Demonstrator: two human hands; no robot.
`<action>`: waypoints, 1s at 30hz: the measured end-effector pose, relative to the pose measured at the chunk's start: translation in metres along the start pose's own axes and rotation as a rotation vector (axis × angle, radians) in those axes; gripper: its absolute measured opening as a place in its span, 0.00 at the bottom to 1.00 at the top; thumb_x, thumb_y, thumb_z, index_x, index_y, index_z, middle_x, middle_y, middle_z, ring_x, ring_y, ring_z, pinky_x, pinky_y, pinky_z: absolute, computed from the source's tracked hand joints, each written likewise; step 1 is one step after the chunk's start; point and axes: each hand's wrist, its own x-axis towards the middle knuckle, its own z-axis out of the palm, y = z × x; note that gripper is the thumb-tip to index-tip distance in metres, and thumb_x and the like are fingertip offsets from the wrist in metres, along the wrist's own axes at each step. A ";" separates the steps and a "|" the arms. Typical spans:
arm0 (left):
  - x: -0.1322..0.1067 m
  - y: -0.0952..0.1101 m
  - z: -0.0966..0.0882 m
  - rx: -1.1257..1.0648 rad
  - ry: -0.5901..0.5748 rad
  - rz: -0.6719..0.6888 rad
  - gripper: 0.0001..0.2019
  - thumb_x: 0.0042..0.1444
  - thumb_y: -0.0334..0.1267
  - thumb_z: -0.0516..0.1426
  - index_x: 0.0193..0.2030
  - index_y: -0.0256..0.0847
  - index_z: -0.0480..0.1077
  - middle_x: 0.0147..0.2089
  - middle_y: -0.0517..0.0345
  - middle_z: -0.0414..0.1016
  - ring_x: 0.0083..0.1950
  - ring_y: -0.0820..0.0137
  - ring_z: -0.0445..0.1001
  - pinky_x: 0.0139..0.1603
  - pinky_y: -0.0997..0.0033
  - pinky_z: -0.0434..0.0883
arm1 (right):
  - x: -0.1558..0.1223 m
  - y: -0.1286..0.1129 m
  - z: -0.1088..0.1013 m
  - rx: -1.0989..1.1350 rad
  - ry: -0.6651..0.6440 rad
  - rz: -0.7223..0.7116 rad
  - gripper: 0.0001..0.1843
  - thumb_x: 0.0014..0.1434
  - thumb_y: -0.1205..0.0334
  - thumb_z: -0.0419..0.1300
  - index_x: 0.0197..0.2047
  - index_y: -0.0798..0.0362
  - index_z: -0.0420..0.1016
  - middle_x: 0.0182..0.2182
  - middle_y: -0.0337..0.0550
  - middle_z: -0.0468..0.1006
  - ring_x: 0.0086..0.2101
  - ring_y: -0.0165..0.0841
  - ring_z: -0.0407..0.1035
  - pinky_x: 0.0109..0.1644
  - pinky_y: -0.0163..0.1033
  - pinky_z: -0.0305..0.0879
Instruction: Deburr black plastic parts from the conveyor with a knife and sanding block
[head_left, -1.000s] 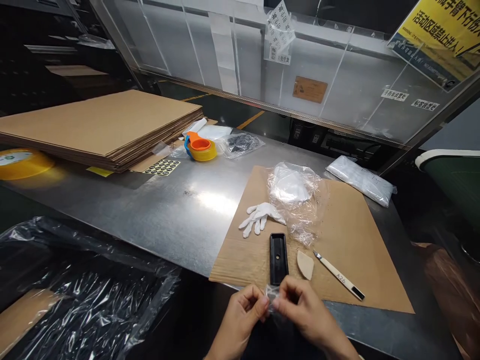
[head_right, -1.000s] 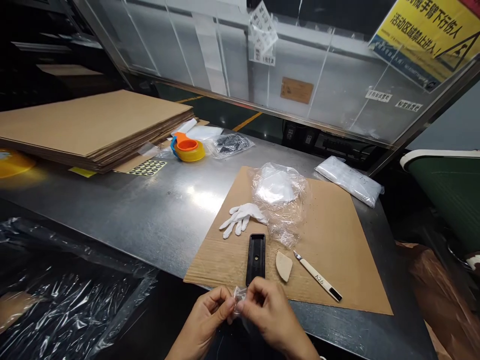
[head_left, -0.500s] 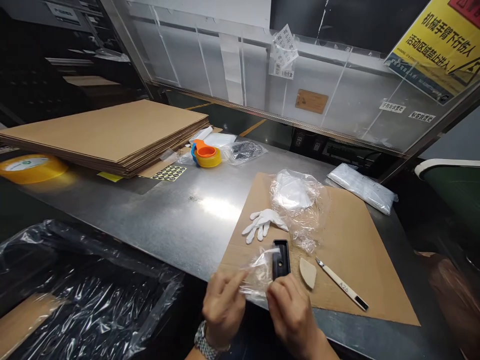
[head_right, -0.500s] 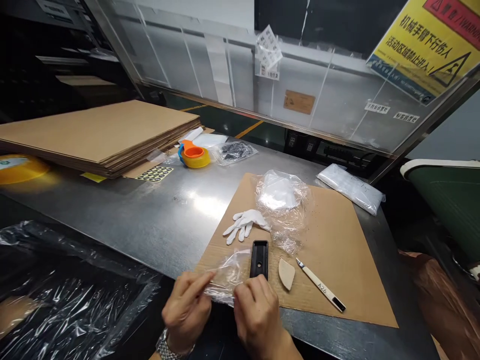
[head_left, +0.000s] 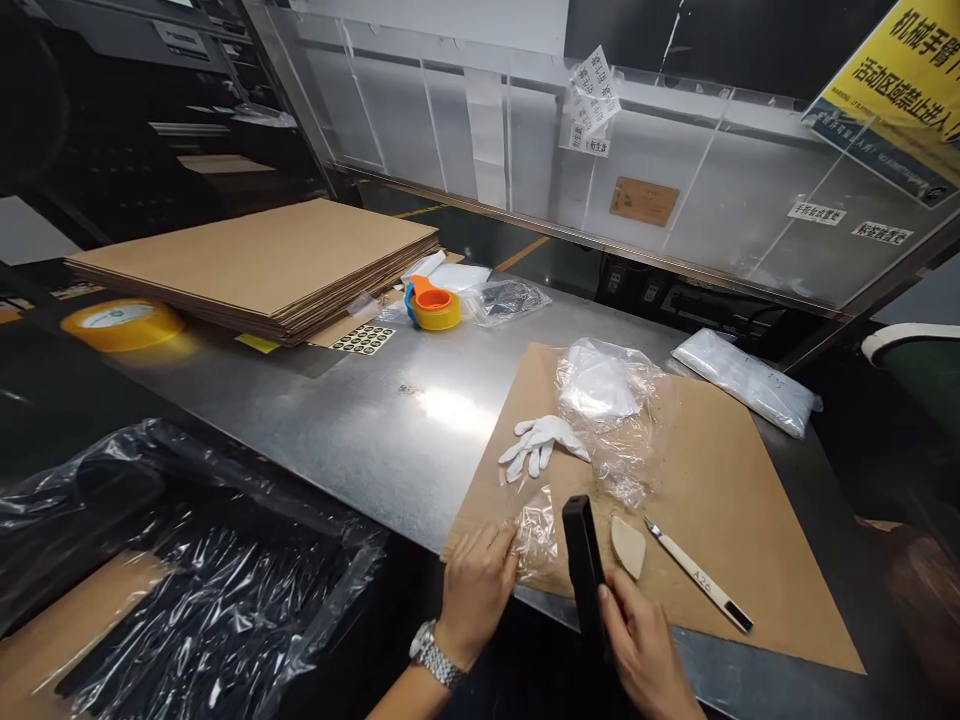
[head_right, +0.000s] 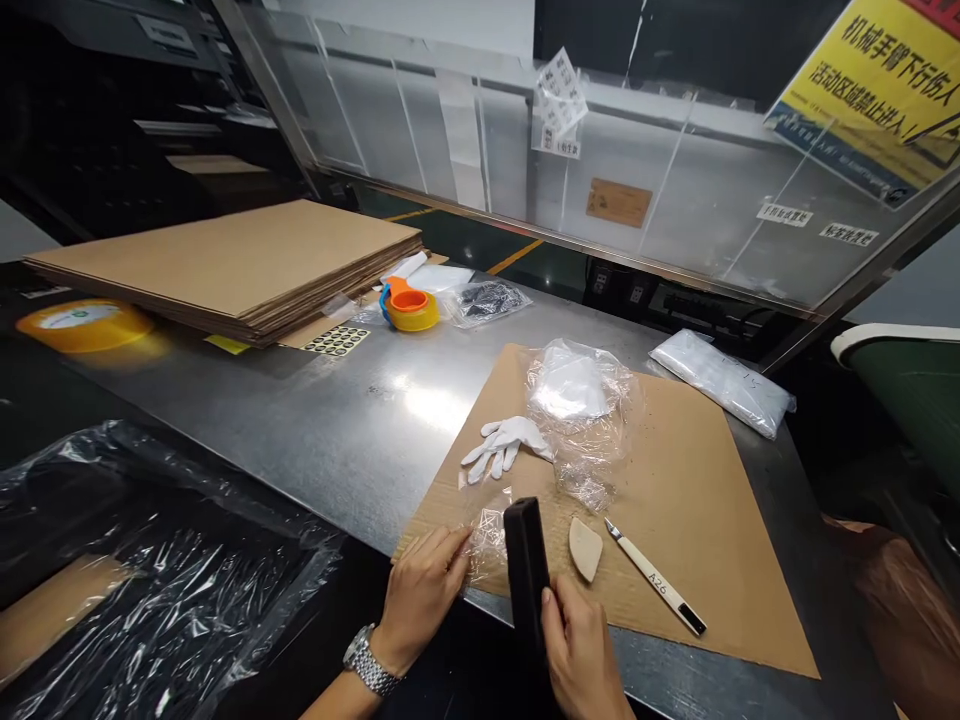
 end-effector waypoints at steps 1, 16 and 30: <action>0.001 0.000 0.000 -0.015 -0.034 -0.017 0.11 0.56 0.32 0.50 0.39 0.39 0.74 0.29 0.54 0.74 0.32 0.64 0.72 0.32 0.67 0.67 | -0.005 -0.001 -0.001 0.086 -0.060 -0.020 0.16 0.63 0.56 0.43 0.29 0.50 0.65 0.19 0.37 0.69 0.20 0.31 0.65 0.23 0.33 0.57; 0.002 0.007 -0.014 -0.103 -0.264 0.043 0.13 0.56 0.30 0.49 0.47 0.37 0.69 0.27 0.58 0.76 0.28 0.68 0.74 0.28 0.72 0.69 | -0.021 0.009 0.030 -0.246 0.104 0.009 0.21 0.65 0.60 0.40 0.37 0.53 0.73 0.23 0.43 0.77 0.23 0.33 0.73 0.25 0.31 0.60; -0.001 0.045 -0.036 0.190 -0.027 0.486 0.13 0.59 0.27 0.45 0.39 0.35 0.70 0.24 0.57 0.71 0.24 0.66 0.70 0.25 0.66 0.64 | 0.005 -0.026 0.008 -0.168 0.060 0.180 0.21 0.58 0.69 0.43 0.54 0.59 0.61 0.24 0.44 0.77 0.27 0.38 0.74 0.28 0.35 0.63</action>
